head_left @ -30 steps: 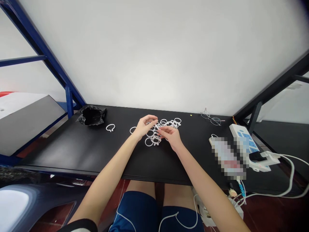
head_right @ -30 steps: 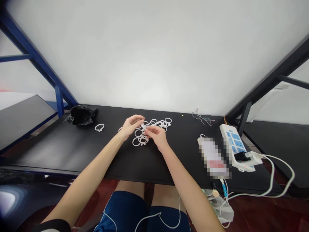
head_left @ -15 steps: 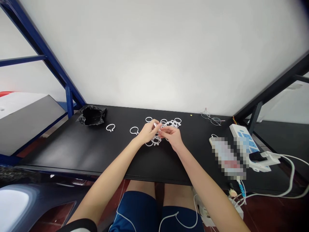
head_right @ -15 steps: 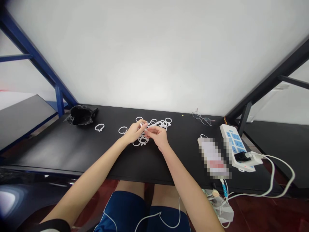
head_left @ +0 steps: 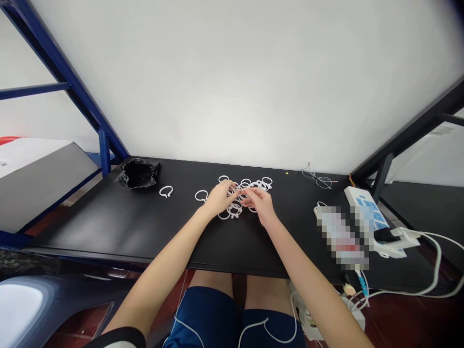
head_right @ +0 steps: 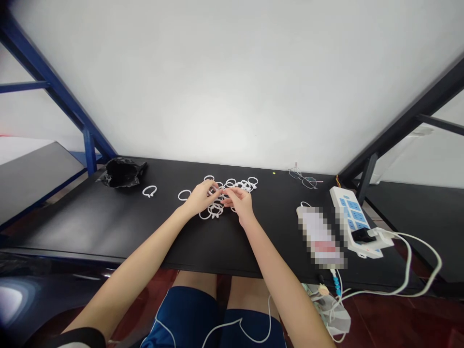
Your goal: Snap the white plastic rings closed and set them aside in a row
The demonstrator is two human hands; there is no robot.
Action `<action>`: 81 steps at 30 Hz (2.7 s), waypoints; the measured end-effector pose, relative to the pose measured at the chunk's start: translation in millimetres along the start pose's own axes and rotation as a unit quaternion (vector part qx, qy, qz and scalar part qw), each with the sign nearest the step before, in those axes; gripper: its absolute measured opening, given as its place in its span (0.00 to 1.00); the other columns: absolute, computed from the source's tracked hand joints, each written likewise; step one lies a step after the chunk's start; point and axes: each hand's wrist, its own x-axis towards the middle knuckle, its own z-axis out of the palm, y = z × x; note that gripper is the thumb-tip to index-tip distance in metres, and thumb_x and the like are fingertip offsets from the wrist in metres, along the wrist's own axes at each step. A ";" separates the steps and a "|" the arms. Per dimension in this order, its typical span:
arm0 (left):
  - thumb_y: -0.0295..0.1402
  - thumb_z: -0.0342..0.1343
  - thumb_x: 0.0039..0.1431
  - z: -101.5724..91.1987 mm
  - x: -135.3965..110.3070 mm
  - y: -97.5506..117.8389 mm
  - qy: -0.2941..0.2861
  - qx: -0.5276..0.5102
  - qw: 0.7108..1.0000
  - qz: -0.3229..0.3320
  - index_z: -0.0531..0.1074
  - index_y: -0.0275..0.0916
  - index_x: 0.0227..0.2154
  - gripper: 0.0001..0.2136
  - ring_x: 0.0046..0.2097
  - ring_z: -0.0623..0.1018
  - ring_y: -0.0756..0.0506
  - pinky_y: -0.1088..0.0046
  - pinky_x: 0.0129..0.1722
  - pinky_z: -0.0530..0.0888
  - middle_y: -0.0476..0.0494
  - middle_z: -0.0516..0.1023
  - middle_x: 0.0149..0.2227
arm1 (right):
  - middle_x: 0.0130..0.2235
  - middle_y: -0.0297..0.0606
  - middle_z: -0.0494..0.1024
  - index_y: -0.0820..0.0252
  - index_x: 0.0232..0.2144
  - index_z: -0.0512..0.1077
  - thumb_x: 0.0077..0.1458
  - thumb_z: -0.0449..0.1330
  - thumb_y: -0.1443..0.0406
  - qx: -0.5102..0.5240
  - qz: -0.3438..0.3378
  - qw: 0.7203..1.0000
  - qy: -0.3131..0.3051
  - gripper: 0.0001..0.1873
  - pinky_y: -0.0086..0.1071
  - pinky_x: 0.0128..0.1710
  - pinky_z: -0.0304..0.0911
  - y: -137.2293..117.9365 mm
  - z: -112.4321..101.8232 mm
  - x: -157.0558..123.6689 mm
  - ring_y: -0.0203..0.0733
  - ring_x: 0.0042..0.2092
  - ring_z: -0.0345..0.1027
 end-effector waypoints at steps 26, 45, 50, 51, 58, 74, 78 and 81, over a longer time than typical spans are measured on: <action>0.37 0.51 0.55 -88.5 -5.9 -73.8 0.019 0.288 0.869 -0.401 0.67 0.37 0.52 0.21 0.58 0.62 0.25 0.44 0.50 0.63 0.24 0.64 0.57 | 0.36 0.40 0.81 0.59 0.27 0.76 0.46 0.65 0.56 -0.032 -0.019 0.999 0.003 0.12 0.27 0.24 0.69 -1.4 2.2 -4.2 0.36 0.26 0.74; 0.28 0.54 0.41 -108.1 -13.2 -71.6 -0.144 0.146 0.928 -0.310 0.74 0.39 0.38 0.17 0.35 0.78 0.44 0.74 0.33 0.72 0.43 0.78 0.37 | 0.35 0.38 0.81 0.58 0.26 0.76 0.46 0.64 0.56 -0.029 -0.022 0.999 0.005 0.12 0.28 0.24 0.68 0.0 1.2 -2.9 0.34 0.25 0.72; 0.25 0.54 0.36 -108.7 -14.1 -65.3 -0.142 0.190 0.918 -0.317 0.75 0.40 0.33 0.16 0.34 0.78 0.44 0.75 0.30 0.71 0.43 0.79 0.36 | 0.34 0.38 0.81 0.58 0.26 0.76 0.47 0.64 0.57 -0.029 -0.020 0.999 0.006 0.11 0.27 0.25 0.68 -0.6 2.1 -3.2 0.33 0.25 0.72; 0.24 0.53 0.36 -106.7 -13.4 -63.3 -0.144 0.205 0.912 -0.326 0.75 0.40 0.33 0.16 0.35 0.78 0.43 0.74 0.30 0.71 0.42 0.79 0.36 | 0.34 0.38 0.81 0.58 0.25 0.76 0.47 0.64 0.57 -0.030 -0.021 0.999 0.007 0.11 0.27 0.25 0.68 -0.7 2.3 -3.1 0.33 0.24 0.72; 0.22 0.53 0.37 -90.8 -9.0 -50.6 -0.150 0.231 0.905 -0.325 0.73 0.41 0.32 0.16 0.36 0.78 0.39 0.69 0.32 0.70 0.39 0.79 0.37 | 0.33 0.38 0.80 0.59 0.25 0.76 0.46 0.65 0.56 -0.027 -0.023 0.999 0.010 0.11 0.28 0.24 0.68 -0.7 2.4 -2.5 0.34 0.24 0.71; 0.20 0.42 0.47 4.3 -4.4 17.2 0.180 -0.214 0.960 0.009 0.65 0.39 0.26 0.09 0.24 0.67 0.51 0.75 0.27 0.65 0.51 0.67 0.24 | 0.28 0.35 0.79 0.59 0.27 0.75 0.42 0.68 0.54 -0.014 -0.029 0.999 -0.040 0.15 0.28 0.22 0.67 -2.2 6.4 -6.4 0.34 0.21 0.69; 0.22 0.41 0.57 22.8 -19.9 33.4 0.144 -0.115 0.970 0.157 0.66 0.39 0.27 0.10 0.32 0.69 0.48 0.70 0.34 0.68 0.47 0.70 0.28 | 0.21 0.30 0.73 0.58 0.26 0.75 0.44 0.66 0.56 0.009 -0.016 0.998 -0.065 0.12 0.29 0.21 0.66 -3.0 5.6 -7.1 0.35 0.21 0.67; 0.25 0.41 0.61 21.4 -23.3 37.5 0.136 -0.048 0.954 0.264 0.69 0.38 0.36 0.11 0.40 0.70 0.44 0.64 0.41 0.69 0.40 0.74 0.37 | 0.21 0.29 0.72 0.58 0.26 0.73 0.45 0.64 0.57 0.060 -0.014 0.995 -0.083 0.10 0.28 0.21 0.65 -5.4 4.4 -7.5 0.34 0.22 0.65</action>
